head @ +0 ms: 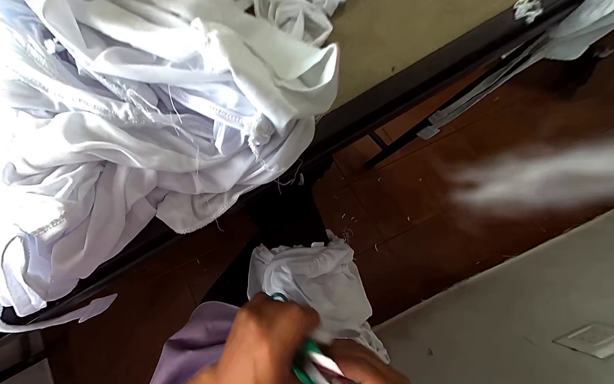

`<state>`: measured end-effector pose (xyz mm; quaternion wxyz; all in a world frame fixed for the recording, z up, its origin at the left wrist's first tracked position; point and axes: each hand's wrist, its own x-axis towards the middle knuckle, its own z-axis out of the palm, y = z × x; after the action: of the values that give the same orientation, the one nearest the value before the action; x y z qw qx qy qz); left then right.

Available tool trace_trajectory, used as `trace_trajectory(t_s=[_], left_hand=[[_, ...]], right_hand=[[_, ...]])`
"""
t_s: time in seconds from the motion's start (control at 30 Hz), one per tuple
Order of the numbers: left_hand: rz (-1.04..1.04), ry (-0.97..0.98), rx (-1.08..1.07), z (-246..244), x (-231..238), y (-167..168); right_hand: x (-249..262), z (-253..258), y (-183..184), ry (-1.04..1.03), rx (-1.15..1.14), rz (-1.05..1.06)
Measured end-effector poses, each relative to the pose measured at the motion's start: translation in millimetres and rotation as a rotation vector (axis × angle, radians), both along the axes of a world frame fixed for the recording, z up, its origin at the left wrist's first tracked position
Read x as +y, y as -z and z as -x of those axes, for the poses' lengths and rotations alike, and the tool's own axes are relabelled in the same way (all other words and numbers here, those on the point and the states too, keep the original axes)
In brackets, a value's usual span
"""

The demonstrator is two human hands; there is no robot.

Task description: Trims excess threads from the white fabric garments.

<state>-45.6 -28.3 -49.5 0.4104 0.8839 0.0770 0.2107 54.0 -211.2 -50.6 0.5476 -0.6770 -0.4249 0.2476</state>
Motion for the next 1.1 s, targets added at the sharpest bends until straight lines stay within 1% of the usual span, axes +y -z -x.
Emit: trace_trajectory(t_s=[0.07,0.1,0.17,0.2,0.23,0.3,0.33,0.4,0.47,0.57,0.63,0.7,0.73,0.77,0.8,0.83,0.87,0.9,0.93,0.97,1.0,1.03,1.1], left_hand=[[-0.260,0.033,-0.160,-13,-9,-20],[-0.333,0.045,-0.214,-18,-13,-27],[-0.382,0.062,-0.273,-25,-21,-31],[-0.374,0.065,-0.277,-27,-21,-30],[-0.362,0.054,-0.274,-28,-20,-28],[-0.374,0.033,-0.270,-28,-12,-20],[-0.392,0.027,-0.273,-28,-9,-16],[-0.406,0.028,-0.283,-25,-8,-10],[-0.396,0.052,-0.302,-21,-13,-6],[-0.355,0.149,-0.310,-18,-23,-4],[-0.329,0.211,-0.310,-18,-28,-5],[-0.282,0.262,-0.311,-20,-31,-7],[-0.261,0.287,-0.314,-21,-33,-7],[-0.256,0.296,-0.320,-20,-36,-6],[-0.258,0.285,-0.332,-20,-38,-5],[-0.264,0.250,-0.345,-20,-38,-5],[-0.271,0.205,-0.356,-21,-36,-5],[-0.285,0.170,-0.354,-22,-33,-5],[-0.298,0.145,-0.346,-23,-29,-6],[-0.292,0.138,-0.331,-24,-27,-5],[-0.261,0.140,-0.310,-23,-25,-5],[-0.207,0.137,-0.284,-22,-25,-4],[-0.078,0.113,-0.224,-19,-20,-5]], right_hand=[[14,9,-7,0.088,0.213,-0.072],[23,10,-10,0.124,0.319,-0.136],[34,5,-9,0.134,0.505,-0.269],[35,1,-8,0.134,0.546,-0.333],[29,-4,-10,0.097,0.536,-0.315],[15,-8,-5,0.034,0.448,-0.200],[12,-7,-1,0.041,0.419,-0.175],[12,2,3,0.148,0.482,-0.211],[16,9,-1,0.279,0.623,-0.270],[20,8,-11,0.387,1.017,-0.385],[16,4,-7,0.415,1.130,-0.441],[8,-2,3,0.364,1.164,-0.469],[5,-4,5,0.350,1.150,-0.467],[6,-3,4,0.381,1.097,-0.447],[4,0,11,0.359,1.046,-0.501],[0,4,24,0.289,0.998,-0.588],[-4,10,41,0.218,1.026,-0.714],[-1,17,35,0.269,1.153,-0.746],[3,19,26,0.282,1.234,-0.758],[8,19,11,0.289,1.260,-0.744],[17,18,-6,0.347,1.294,-0.726],[22,18,-14,0.397,1.313,-0.710],[22,16,-14,0.469,1.244,-0.680]])
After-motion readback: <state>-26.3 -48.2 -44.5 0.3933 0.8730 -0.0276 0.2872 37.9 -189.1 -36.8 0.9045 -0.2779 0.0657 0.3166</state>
